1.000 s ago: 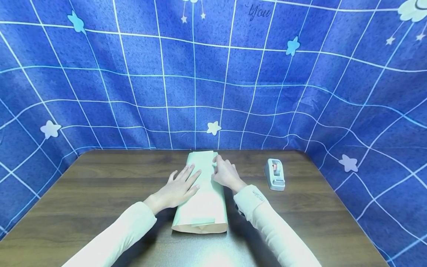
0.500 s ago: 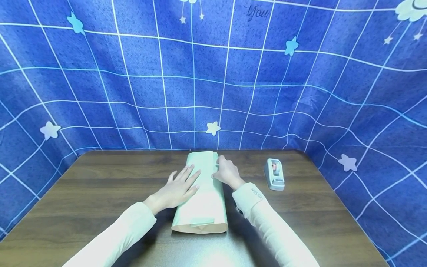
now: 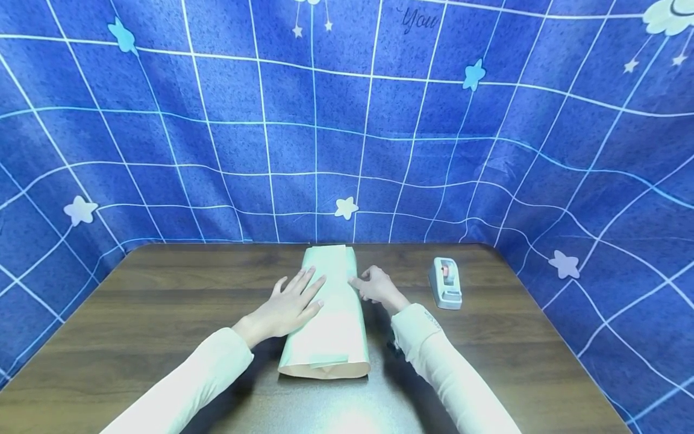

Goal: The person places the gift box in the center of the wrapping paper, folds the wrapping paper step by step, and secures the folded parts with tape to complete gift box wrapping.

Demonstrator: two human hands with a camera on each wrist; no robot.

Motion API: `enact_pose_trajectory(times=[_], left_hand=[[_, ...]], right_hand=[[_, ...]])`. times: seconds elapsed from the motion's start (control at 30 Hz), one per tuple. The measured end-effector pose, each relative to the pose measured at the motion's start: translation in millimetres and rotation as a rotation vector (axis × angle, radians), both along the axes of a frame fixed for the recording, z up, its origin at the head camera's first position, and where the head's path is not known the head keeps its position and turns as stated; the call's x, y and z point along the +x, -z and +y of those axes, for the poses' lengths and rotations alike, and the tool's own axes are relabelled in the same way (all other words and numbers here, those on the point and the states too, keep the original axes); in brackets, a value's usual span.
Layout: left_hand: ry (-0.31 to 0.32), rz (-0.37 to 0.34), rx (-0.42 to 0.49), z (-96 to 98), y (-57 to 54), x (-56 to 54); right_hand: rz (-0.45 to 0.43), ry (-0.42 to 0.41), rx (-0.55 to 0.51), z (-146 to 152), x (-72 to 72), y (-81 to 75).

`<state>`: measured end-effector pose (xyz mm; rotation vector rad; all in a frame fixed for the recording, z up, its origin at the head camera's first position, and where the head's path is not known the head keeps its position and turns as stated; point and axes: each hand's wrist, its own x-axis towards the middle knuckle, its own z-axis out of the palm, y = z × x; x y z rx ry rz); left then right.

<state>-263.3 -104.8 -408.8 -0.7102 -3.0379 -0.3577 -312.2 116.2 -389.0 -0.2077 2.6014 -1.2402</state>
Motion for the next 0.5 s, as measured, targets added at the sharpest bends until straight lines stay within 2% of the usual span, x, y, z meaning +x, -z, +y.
enact_pose_trajectory(times=[0.2, 0.37, 0.5], left_hand=[[0.007, 0.002, -0.004, 0.2, 1.9, -1.2], [0.002, 0.004, -0.018, 0.9, 0.2, -0.5], [-0.012, 0.003, -0.041, 0.7, -1.0, -0.5]], right_hand=[[0.046, 0.028, 0.108, -1.6, 3.5, 1.1], [0.134, 0.042, 0.139, -1.7, 7.9, 0.6], [0.131, 0.044, 0.126, -2.4, 9.8, 3.2]])
